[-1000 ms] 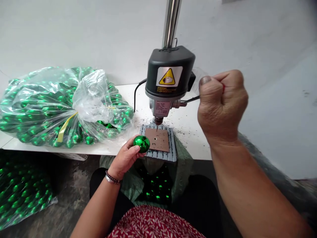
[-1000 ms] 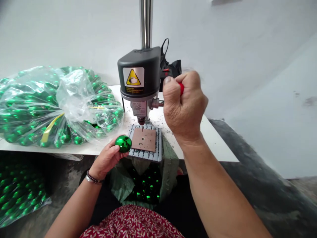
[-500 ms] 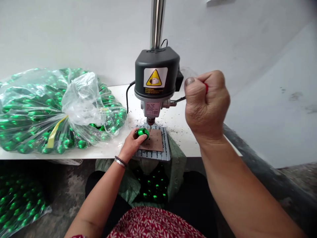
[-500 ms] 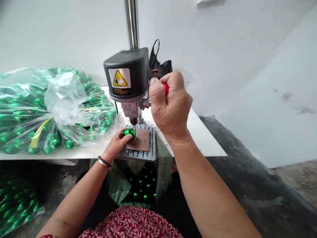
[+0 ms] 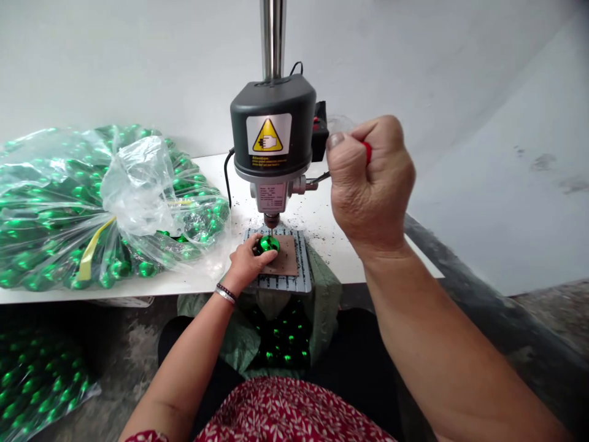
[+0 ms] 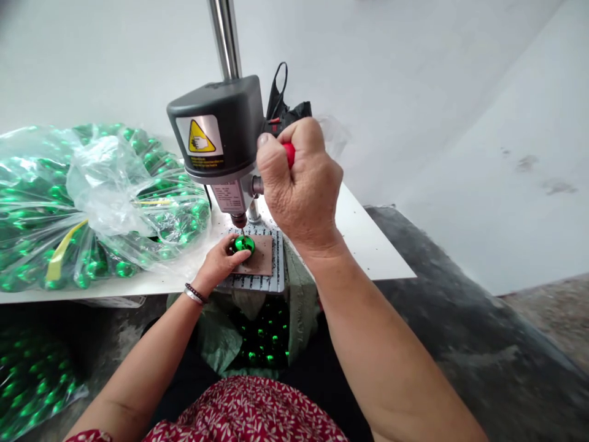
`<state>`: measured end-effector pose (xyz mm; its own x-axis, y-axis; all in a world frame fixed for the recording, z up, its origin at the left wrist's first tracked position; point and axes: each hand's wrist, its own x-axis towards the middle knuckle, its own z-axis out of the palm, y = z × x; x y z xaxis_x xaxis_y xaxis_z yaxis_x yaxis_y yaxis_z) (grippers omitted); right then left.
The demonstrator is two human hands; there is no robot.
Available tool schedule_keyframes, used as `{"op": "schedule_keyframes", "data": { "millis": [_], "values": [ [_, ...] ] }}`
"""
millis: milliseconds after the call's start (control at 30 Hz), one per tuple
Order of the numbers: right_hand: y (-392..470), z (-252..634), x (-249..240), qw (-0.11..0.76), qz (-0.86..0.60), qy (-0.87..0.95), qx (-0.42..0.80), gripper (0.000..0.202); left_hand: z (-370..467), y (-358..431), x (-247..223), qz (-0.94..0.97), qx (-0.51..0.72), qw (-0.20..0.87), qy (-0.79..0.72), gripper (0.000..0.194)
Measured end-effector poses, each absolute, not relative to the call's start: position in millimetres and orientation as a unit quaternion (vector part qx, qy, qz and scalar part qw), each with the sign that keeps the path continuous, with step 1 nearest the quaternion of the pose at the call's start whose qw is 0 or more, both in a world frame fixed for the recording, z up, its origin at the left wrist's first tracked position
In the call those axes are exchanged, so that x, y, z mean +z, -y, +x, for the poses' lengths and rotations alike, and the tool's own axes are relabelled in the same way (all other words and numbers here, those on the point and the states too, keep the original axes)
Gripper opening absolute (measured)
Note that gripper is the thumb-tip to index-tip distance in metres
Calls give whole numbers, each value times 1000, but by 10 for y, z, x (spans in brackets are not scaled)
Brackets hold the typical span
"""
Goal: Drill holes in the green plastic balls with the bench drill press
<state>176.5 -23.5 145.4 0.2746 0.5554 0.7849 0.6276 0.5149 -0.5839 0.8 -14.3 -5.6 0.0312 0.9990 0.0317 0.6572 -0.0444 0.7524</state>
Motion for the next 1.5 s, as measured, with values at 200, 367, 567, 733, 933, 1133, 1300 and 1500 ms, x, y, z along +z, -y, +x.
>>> {"op": "schedule_keyframes", "data": {
  "millis": [200,367,567,733,933,1133,1300,1500],
  "values": [
    [248,1785,1457,627,-491,605,-16,35,90,197,10,723,210,173,-635,51],
    [278,1773,1446,633,-494,596,-29,32,84,209,-59,722,223,191,-627,54],
    [383,1773,1347,630,-488,603,-29,29,96,216,-86,716,221,190,-634,57],
    [450,1797,1285,612,-497,614,-39,23,98,235,-78,716,232,194,-629,54],
    [448,1784,1235,610,-508,604,-71,19,100,233,-101,712,240,197,-630,57],
    [480,1761,1103,620,-498,598,-100,17,109,230,-99,715,232,202,-628,59],
    [497,1748,976,630,-490,591,-115,14,110,237,-106,709,253,213,-623,59],
    [480,1750,861,637,-464,594,-157,14,100,225,-141,721,245,199,-617,55]
  ]
}}
